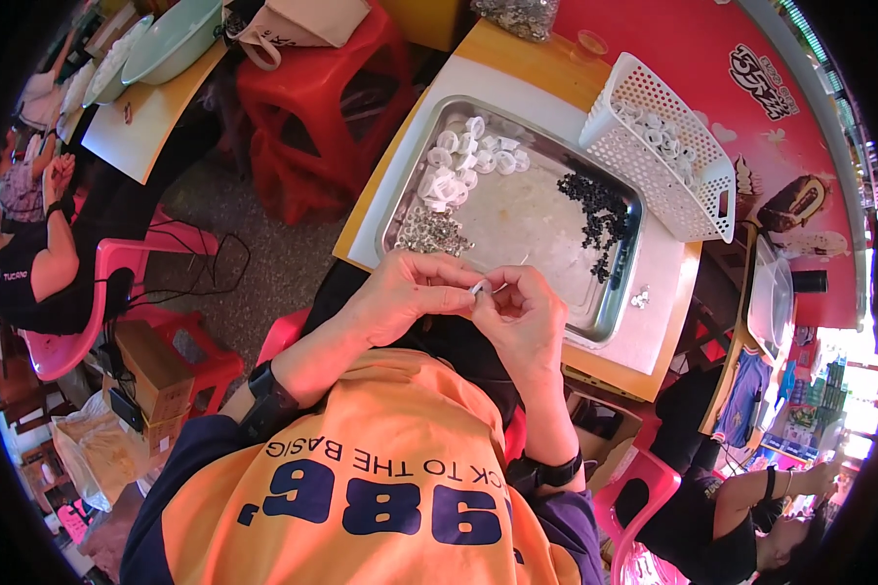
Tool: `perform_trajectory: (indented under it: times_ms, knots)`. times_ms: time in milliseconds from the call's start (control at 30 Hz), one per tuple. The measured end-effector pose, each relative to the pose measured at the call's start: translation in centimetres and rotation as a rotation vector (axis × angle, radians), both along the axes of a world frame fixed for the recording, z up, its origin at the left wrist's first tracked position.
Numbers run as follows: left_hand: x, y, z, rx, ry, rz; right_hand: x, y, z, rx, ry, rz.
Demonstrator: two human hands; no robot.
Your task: Assembling small white plastic components with metal studs and black bits on a tray.
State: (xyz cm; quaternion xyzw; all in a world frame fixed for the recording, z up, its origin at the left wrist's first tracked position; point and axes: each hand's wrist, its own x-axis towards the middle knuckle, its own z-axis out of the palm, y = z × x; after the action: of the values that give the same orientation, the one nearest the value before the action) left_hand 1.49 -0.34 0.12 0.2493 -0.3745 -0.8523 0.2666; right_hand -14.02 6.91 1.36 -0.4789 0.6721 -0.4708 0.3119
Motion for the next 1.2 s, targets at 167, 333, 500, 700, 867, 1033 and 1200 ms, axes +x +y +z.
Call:
perform_trajectory:
  times_ms: [167, 333, 500, 700, 867, 1033, 1200]
  knots:
    - [-0.2, 0.1, 0.0, 0.054, -0.032, 0.003, -0.1, -0.2, -0.8, 0.094, -0.054, -0.034]
    - [-0.3, -0.2, 0.2, 0.147, -0.038, -0.046, -2.1, -0.6, 0.1, 0.218, -0.449, 0.096]
    - [-0.3, -0.3, -0.7, 0.156, -0.061, 0.030, -4.4, -0.9, -0.5, 0.284, -0.490, 0.196]
    - [1.2, -1.5, -1.0, 0.091, -0.042, 0.127, -12.9, -6.2, 6.1, 0.265, -0.021, 0.055]
    - [1.3, -2.3, -1.4, 0.126, -0.033, 0.183, -19.3, -9.5, 6.6, -0.220, 0.262, -0.407]
    - [1.5, -3.0, -2.8, 0.198, -0.010, 0.237, -11.4, -11.9, 2.8, 0.028, 0.537, 0.068]
    - [2.1, -3.3, -2.5, 0.246, 0.004, 0.228, -7.8, -14.9, -3.6, 0.026, 0.577, 0.137]
